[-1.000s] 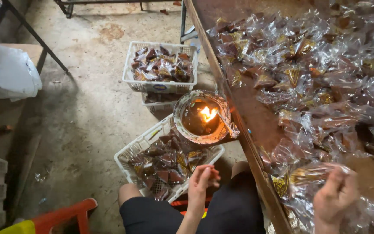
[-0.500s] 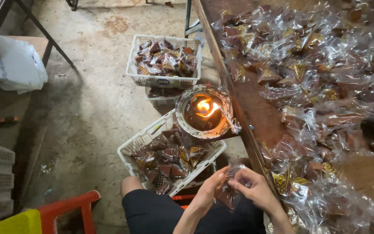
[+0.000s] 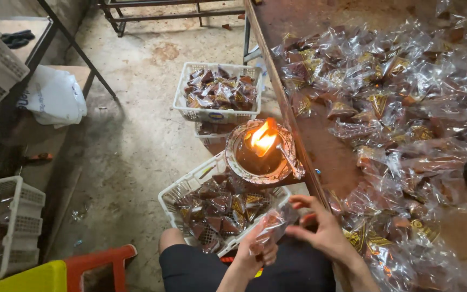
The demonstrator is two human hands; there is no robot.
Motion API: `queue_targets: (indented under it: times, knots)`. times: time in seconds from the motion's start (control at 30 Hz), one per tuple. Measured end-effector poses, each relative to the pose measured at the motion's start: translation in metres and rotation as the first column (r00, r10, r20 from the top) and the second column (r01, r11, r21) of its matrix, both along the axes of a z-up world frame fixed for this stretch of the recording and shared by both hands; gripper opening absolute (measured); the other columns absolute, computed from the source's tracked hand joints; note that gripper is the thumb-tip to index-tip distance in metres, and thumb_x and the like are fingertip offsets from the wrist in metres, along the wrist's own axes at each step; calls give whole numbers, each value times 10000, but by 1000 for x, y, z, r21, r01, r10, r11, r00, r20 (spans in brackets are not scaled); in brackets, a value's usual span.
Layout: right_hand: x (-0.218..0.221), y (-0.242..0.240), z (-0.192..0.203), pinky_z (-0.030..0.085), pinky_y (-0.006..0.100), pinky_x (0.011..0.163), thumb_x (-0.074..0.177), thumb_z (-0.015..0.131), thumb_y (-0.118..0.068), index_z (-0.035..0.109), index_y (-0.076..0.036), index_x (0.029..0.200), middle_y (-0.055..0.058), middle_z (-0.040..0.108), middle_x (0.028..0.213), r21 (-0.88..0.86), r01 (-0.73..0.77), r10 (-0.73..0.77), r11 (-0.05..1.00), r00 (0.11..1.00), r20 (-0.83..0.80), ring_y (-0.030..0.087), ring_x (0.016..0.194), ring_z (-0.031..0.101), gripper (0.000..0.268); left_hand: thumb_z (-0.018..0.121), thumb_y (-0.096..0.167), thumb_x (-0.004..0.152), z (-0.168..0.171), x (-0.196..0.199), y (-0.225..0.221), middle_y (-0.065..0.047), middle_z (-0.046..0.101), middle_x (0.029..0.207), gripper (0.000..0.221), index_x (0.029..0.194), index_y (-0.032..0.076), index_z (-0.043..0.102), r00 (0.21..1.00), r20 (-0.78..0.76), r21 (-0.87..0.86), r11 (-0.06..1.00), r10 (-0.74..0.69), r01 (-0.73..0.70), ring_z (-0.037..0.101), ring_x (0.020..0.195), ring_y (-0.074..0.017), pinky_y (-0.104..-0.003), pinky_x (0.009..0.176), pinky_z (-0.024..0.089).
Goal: Sealing plastic bags containing food items using a small flame and placing them into a crate
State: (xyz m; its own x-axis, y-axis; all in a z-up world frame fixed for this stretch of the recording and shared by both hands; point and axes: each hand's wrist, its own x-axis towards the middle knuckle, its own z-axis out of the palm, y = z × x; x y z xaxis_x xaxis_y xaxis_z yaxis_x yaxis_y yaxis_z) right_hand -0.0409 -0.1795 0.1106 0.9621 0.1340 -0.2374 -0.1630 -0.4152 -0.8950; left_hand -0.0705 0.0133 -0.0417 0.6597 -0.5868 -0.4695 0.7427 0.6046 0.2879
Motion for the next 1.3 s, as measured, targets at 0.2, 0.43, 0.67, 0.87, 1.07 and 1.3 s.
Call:
queue_targets:
  times: [0.2,0.43,0.67,0.87,1.07,1.3]
  knots:
    - [23,33,-33,465,273,569,899,754,-316,705,-174,804,-41,747,692,-211,-91,139,973,963,229,80,573,613,178,435,572,977,55,-9,1,-237,735,1211,649,1328,80,670,946,-105,73,952,305,-299,709,1062,-444,-636,692,606]
    - [7,38,-22,439,241,572,926,765,-309,726,-145,753,-38,720,613,-113,-181,168,977,979,-117,46,550,567,241,816,48,846,50,-19,8,-173,770,913,199,1001,-28,718,906,288,474,776,310,-416,711,838,-221,-348,797,600]
    - [7,28,-32,412,234,535,841,806,-433,647,-163,722,-44,584,598,-136,213,-189,968,967,168,70,535,484,335,854,126,888,18,-13,2,-116,640,746,255,845,50,614,875,199,600,652,441,-464,576,665,-204,-343,639,467]
    - [2,47,-43,414,263,585,815,844,-501,677,-159,582,-53,658,575,-248,-241,242,938,970,-28,63,590,541,446,701,391,1003,-55,-14,12,9,242,654,528,745,145,311,849,310,648,558,429,-518,246,541,-106,-305,573,262]
    - [12,42,-74,436,213,661,871,657,-643,692,-210,625,-98,654,607,-196,-420,293,886,835,-466,36,615,584,499,828,344,867,6,-13,24,-18,500,756,382,901,124,518,884,329,729,506,332,-461,436,640,-111,-271,612,366]
    - [20,26,-79,408,245,593,860,865,-315,619,-170,666,-71,632,622,-172,-150,136,974,987,-91,49,613,509,345,793,61,843,72,-6,28,-286,847,1117,386,1201,19,658,918,247,616,681,311,-396,819,1052,-306,-374,972,633]
